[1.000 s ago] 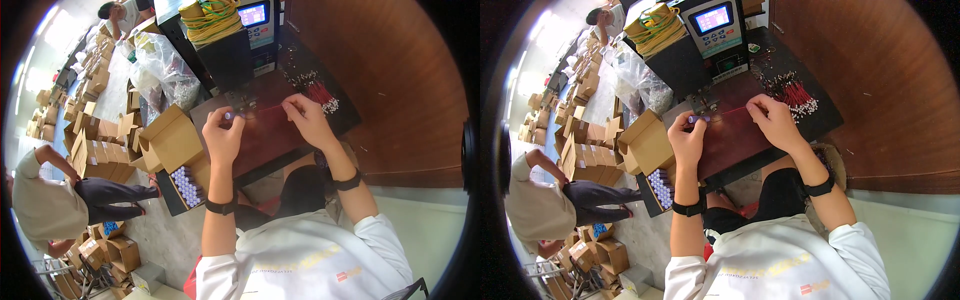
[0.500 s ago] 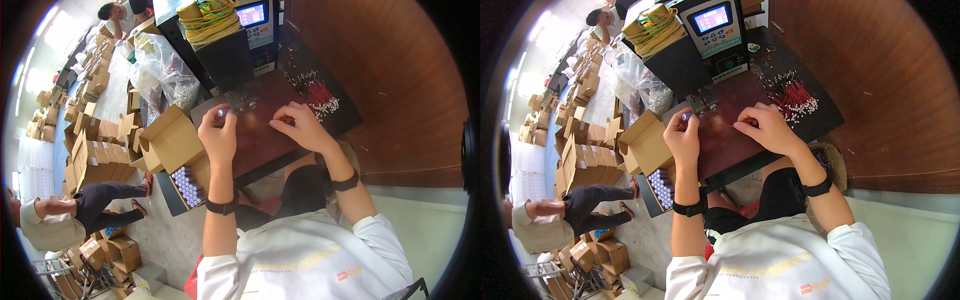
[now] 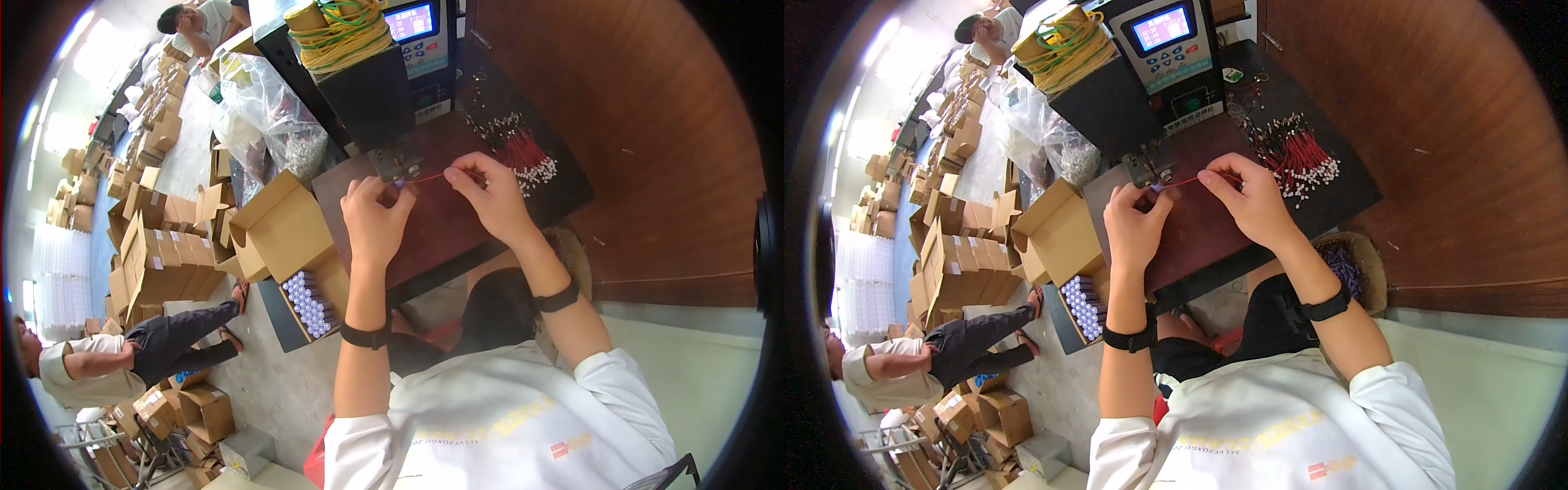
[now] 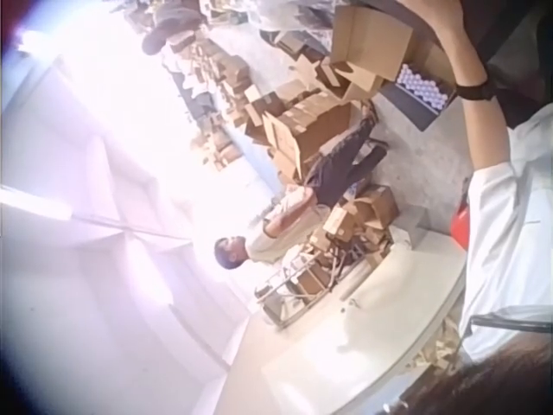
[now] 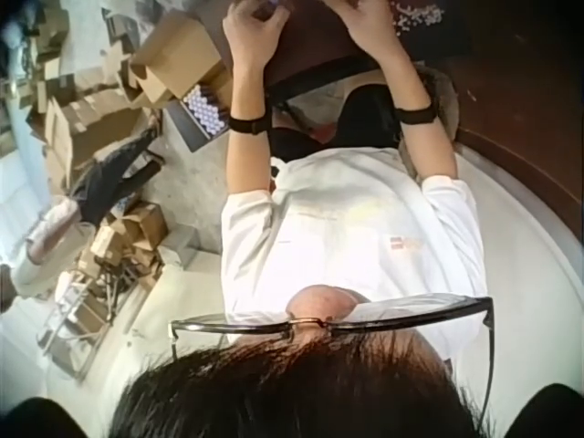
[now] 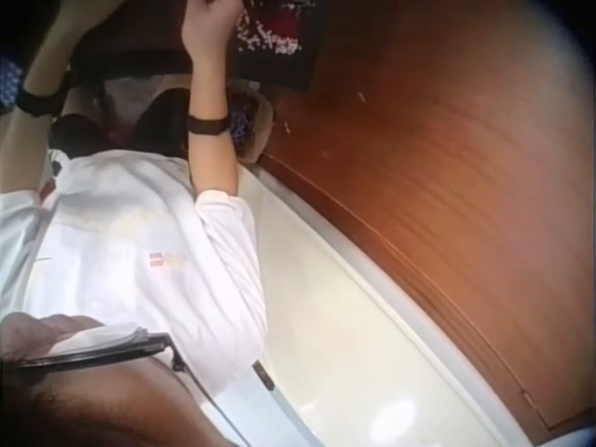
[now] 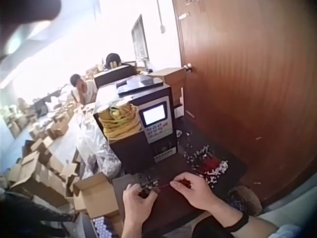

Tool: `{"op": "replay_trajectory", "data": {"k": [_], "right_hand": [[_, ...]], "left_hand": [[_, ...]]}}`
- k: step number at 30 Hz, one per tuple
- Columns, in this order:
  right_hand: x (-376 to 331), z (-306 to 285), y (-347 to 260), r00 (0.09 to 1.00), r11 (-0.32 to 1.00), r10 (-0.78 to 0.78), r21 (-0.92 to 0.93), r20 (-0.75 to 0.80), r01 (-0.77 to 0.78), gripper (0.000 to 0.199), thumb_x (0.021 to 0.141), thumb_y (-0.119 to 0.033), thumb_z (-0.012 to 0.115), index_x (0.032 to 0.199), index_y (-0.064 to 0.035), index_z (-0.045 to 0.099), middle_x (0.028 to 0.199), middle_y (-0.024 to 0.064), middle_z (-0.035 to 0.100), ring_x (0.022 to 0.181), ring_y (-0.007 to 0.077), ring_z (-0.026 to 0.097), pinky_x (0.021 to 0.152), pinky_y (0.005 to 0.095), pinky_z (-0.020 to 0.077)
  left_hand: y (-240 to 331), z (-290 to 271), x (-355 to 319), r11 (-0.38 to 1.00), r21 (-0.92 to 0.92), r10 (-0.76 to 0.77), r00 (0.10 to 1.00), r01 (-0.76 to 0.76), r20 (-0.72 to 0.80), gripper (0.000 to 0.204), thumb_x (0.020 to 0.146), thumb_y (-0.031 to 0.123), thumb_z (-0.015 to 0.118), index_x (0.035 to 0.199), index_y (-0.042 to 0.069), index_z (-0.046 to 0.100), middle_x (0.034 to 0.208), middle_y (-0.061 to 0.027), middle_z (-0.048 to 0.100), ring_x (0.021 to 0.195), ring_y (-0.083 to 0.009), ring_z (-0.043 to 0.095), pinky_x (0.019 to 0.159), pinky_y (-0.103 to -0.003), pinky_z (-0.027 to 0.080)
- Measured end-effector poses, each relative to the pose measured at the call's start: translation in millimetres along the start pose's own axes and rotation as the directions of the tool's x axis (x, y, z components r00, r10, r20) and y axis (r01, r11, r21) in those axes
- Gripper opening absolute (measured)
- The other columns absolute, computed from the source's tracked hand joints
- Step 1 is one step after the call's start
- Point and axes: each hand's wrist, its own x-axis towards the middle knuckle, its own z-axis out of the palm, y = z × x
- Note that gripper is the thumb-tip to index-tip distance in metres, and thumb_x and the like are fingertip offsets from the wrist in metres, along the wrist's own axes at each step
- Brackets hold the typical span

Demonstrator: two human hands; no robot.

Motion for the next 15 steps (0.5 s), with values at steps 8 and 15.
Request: {"op": "replay_trajectory", "data": {"k": [8, 15], "right_hand": [[5.1, 6.0, 5.1, 1.000, 0.997, 0.012, 0.073, -0.027, -0.010, 0.017, 0.099, -0.017, 0.069, 0.102, 0.0002, 0.067, 0.090, -0.0002, 0.066, 0.083, 0.0054, 0.058, 0.076, 0.0224, 0.0469], [7.4, 4.4, -2.0, 0.997, 0.997, 0.079, 0.022, 0.024, -0.080, 0.020, 0.099, -0.020, 0.069, 0.099, -0.0002, 0.068, 0.085, -0.0012, 0.065, 0.080, 0.0050, 0.057, 0.072, 0.0221, 0.0449]], "left_hand": [[-7.7, 5.4, 1.1, 0.996, 0.022, 0.082, 0.997, -0.082, 0.011, 0.018, 0.079, 0.023, 0.078, 0.085, 0.006, 0.075, 0.077, -0.0035, 0.064, 0.084, -0.0260, 0.058, 0.078, -0.041, 0.040], [-8.8, 6.2, 1.0, 0.994, 0.002, 0.111, 0.994, -0.111, 0.007, 0.015, 0.080, 0.020, 0.077, 0.084, 0.005, 0.074, 0.079, -0.0042, 0.064, 0.085, -0.0263, 0.060, 0.079, -0.040, 0.041]]}}
